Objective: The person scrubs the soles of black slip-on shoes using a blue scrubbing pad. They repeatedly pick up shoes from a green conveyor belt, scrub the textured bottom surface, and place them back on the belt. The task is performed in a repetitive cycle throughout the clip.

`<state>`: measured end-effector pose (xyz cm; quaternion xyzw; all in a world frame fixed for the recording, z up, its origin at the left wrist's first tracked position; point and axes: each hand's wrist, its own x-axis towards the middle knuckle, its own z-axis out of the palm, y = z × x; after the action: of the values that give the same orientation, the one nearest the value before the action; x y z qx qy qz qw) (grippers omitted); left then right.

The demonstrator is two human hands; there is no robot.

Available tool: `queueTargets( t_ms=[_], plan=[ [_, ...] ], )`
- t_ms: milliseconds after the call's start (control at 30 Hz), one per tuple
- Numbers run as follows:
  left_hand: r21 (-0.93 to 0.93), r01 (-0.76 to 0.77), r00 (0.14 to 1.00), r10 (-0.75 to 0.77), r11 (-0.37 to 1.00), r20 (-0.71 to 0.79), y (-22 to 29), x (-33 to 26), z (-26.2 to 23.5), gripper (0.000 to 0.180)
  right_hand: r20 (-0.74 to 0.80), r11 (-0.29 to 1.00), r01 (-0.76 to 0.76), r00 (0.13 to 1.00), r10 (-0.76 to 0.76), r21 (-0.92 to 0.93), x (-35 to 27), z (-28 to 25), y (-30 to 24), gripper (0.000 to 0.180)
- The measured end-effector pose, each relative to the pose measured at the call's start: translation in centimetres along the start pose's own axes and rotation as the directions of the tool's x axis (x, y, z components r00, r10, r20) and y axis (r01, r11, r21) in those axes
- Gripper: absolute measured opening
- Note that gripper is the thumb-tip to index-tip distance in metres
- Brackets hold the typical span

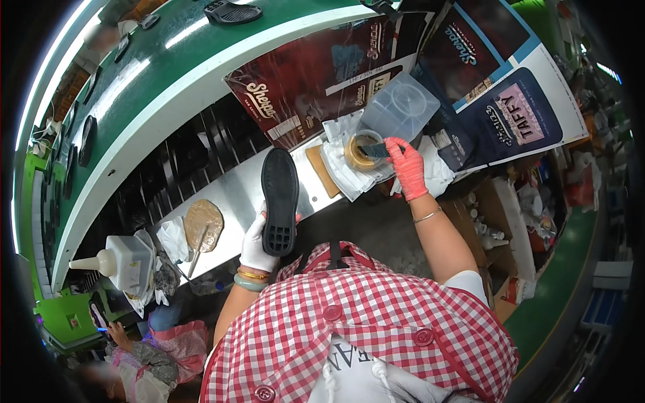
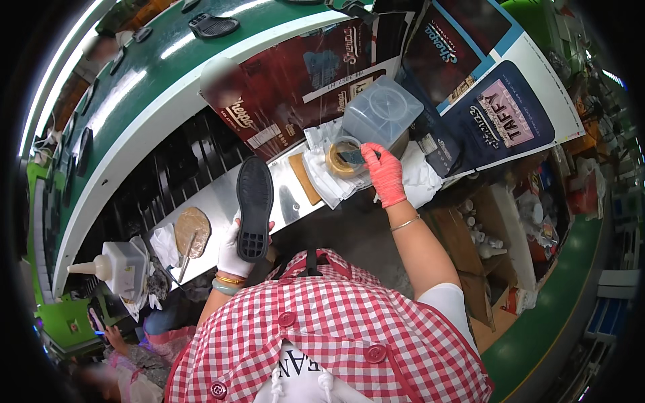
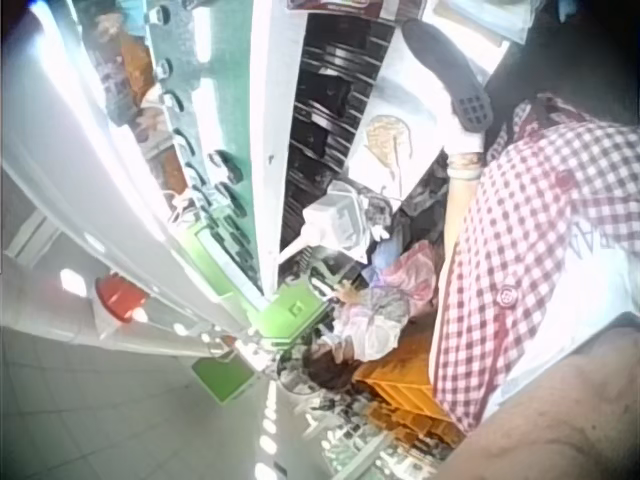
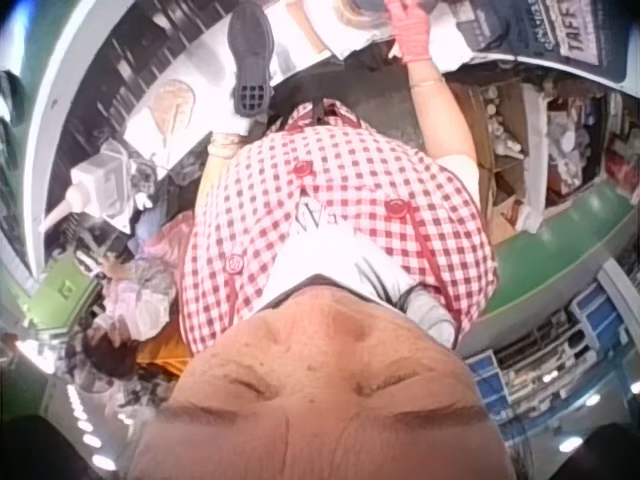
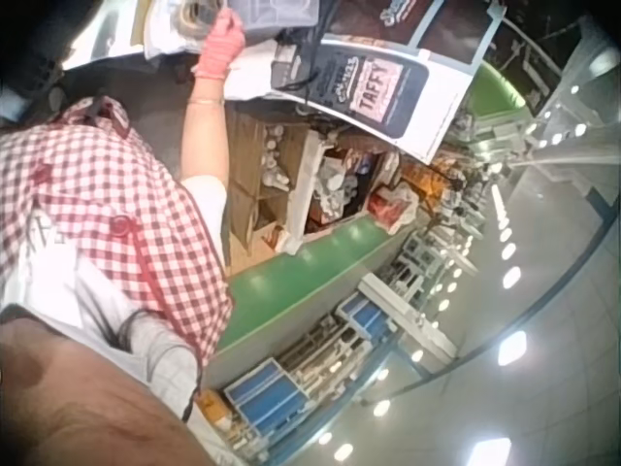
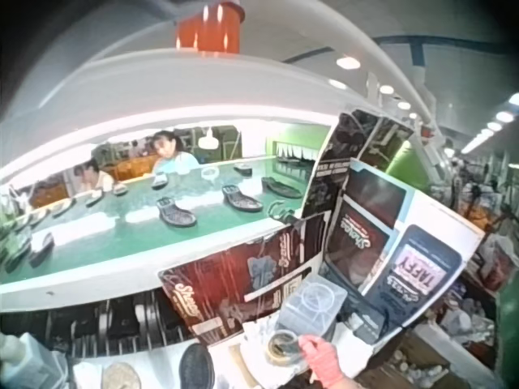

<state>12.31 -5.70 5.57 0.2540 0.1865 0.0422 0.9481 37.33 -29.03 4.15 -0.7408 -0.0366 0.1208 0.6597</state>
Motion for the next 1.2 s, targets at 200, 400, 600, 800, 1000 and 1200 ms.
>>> queueTargets(
  t_ms=[200,400,600,800,1000,1200],
  plan=[
    [0.047,-0.034,0.999,0.033,0.998,0.017,-0.2,-0.1,-0.1,0.052,0.044,1.0,-0.015,0.999,0.015,-0.018,0.6,-0.3,1.1,0.03],
    [0.078,-0.088,0.996,0.088,0.993,0.01,-0.3,-0.6,-0.5,0.067,0.101,0.924,-0.149,0.988,0.12,0.354,-1.6,0.7,-0.2,0.028],
    [-0.046,-0.16,0.987,0.16,0.986,0.006,1.0,-1.5,1.4,0.074,0.349,0.94,-0.023,0.931,-0.103,0.34,-8.9,7.9,-10.6,0.027],
    [-0.098,-0.204,0.978,0.207,0.974,0.02,1.5,-2.4,3.4,0.078,0.434,0.929,-0.012,0.886,-0.162,0.371,-10.5,11.0,-12.3,0.022],
    [-0.049,-0.202,0.972,0.206,0.978,0.111,1.8,-2.9,2.8,0.077,0.472,0.947,-0.027,0.871,-0.135,0.321,-10.5,12.3,-12.5,0.022],
    [-0.041,-0.202,0.97,0.205,0.979,0.131,2.0,-2.4,2.7,0.077,0.481,0.963,-0.021,0.869,-0.115,0.268,-10.6,12.8,-12.4,0.021]
  ],
)
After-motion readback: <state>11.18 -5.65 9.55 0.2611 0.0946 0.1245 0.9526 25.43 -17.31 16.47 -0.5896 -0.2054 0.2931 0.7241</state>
